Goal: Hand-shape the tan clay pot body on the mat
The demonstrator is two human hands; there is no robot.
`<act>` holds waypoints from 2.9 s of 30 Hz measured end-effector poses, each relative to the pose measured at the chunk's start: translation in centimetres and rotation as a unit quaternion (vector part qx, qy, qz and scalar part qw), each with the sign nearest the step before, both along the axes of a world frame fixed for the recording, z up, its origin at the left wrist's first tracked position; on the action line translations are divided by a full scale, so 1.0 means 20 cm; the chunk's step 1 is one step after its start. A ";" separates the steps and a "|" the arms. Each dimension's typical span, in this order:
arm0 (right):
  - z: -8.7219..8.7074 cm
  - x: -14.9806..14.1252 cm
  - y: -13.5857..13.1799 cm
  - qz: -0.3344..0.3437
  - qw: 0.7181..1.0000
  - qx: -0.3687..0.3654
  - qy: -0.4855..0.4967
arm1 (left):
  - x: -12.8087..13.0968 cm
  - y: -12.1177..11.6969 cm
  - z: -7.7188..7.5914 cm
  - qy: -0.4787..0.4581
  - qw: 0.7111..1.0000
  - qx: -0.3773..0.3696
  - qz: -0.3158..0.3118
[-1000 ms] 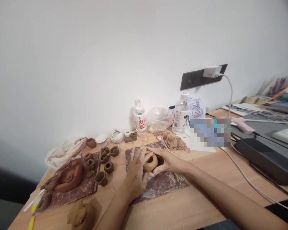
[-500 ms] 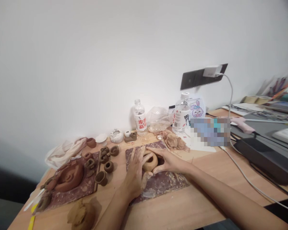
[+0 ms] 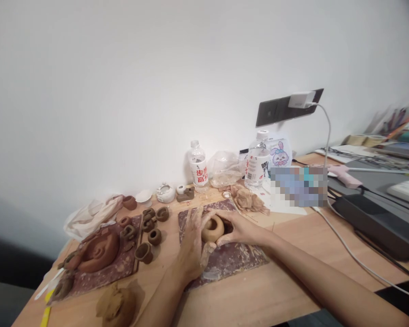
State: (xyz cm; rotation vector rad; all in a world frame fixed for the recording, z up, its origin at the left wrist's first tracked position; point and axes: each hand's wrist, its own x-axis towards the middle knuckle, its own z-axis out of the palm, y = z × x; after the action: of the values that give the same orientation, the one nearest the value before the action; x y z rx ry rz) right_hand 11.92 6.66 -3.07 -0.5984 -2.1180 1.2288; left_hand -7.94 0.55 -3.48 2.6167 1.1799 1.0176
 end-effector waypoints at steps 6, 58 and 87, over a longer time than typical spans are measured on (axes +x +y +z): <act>-0.03 0.00 0.01 -0.011 1.000 -0.002 0.014 | -0.01 0.00 -0.01 0.005 1.000 -0.007 -0.002; 0.06 0.00 -0.01 -0.007 0.991 0.103 -0.081 | -0.04 -0.02 0.01 -0.026 0.984 0.174 0.035; 0.23 -0.05 0.17 0.133 0.965 0.110 -0.198 | -0.04 -0.03 -0.01 -0.080 0.987 0.138 0.020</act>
State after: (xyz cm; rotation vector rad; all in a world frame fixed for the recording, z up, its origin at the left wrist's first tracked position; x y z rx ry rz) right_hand 10.91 10.08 1.61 -0.5020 -2.7023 1.0526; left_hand -8.79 -0.07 -3.60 2.6530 1.1322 1.4654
